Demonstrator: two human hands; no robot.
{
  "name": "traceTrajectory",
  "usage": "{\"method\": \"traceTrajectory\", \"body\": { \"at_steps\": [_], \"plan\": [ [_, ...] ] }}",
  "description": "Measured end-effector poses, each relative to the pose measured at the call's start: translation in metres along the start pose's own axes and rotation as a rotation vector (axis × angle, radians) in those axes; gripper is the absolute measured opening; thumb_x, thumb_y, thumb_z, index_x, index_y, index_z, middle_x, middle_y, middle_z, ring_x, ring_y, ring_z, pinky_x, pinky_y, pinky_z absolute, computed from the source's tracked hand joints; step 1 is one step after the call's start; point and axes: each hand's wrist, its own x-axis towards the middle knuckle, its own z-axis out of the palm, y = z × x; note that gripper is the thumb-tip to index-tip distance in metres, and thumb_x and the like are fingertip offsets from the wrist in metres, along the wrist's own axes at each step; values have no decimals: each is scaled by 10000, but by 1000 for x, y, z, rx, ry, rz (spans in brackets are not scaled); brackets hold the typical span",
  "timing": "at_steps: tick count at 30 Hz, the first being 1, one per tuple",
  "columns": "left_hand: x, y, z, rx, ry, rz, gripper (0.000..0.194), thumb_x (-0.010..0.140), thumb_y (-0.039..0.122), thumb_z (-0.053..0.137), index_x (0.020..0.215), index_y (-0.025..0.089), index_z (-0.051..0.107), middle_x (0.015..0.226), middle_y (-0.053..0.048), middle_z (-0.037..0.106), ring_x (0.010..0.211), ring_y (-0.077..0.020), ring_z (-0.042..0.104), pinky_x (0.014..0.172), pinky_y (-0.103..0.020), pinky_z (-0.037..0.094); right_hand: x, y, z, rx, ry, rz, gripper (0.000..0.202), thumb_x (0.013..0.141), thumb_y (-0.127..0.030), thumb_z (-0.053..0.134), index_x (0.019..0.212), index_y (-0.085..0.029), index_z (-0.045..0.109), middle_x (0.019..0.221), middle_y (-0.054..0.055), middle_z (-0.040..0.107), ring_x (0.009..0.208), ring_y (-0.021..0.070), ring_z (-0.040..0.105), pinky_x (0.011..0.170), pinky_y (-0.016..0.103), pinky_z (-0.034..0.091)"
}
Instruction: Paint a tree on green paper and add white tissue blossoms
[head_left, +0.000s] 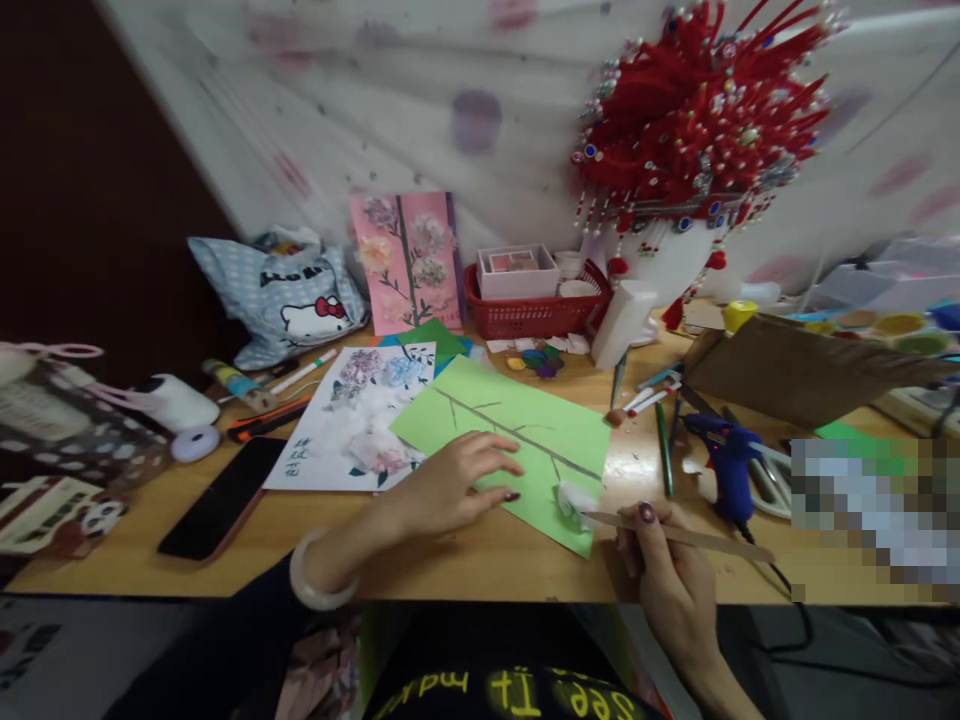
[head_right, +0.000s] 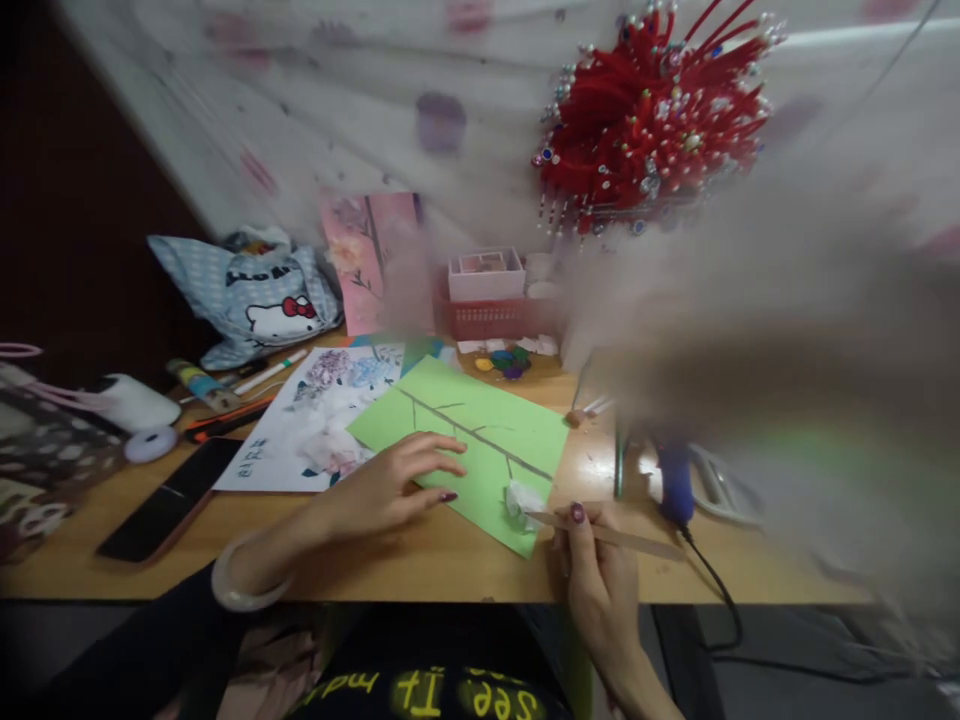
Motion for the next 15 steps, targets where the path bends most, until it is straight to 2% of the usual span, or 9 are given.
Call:
{"method": "traceTrajectory", "body": {
  "at_steps": [1,3,5,7,9,11,15],
  "plan": [
    [-8,0,-11,17,58,-17,150,917,292,532,938,204,652,1124,-74,650,1079,-202,572,979,-385,427,1,0,0,2,-6,11,325,935,-451,463,769,-182,541,567,-41,488,436,80,417,432,226,324],
    [-25,-8,-36,76,209,-91,198,906,298,530,782,207,653,963,-50,699,949,-198,618,938,-396,446,3,-1,0,25,-7,30,332,929,-465,469,771,-182,543,572,-39,490,439,82,414,437,229,326],
    [-40,-27,-65,153,395,-247,224,856,335,564,688,200,626,931,-55,705,908,-210,630,881,-373,475,4,-4,0,57,-5,43,333,920,-478,479,779,-183,544,572,-38,488,437,84,408,428,229,320],
    [-52,-52,-93,253,499,-398,252,835,343,510,657,200,617,875,-45,712,895,-221,638,857,-352,484,4,-8,1,92,0,39,334,912,-486,489,771,-187,534,561,-41,481,428,84,399,416,226,312],
    [-58,-79,-115,316,502,-540,254,813,346,475,751,191,667,865,-50,722,885,-240,647,856,-360,484,3,-10,2,111,15,24,335,909,-483,497,748,-190,520,540,-46,466,422,83,395,414,221,313],
    [-61,-102,-127,301,490,-588,321,774,292,456,964,173,685,938,-53,729,917,-236,653,857,-339,490,2,-11,2,113,27,8,335,911,-477,497,738,-192,514,519,-51,449,421,83,397,415,216,319],
    [-49,-130,-130,397,369,-595,360,761,296,464,993,146,695,1000,-77,724,907,-231,652,855,-325,486,1,-9,1,85,18,4,337,906,-481,504,733,-192,512,516,-47,450,436,91,414,415,212,331]
  ]
}}
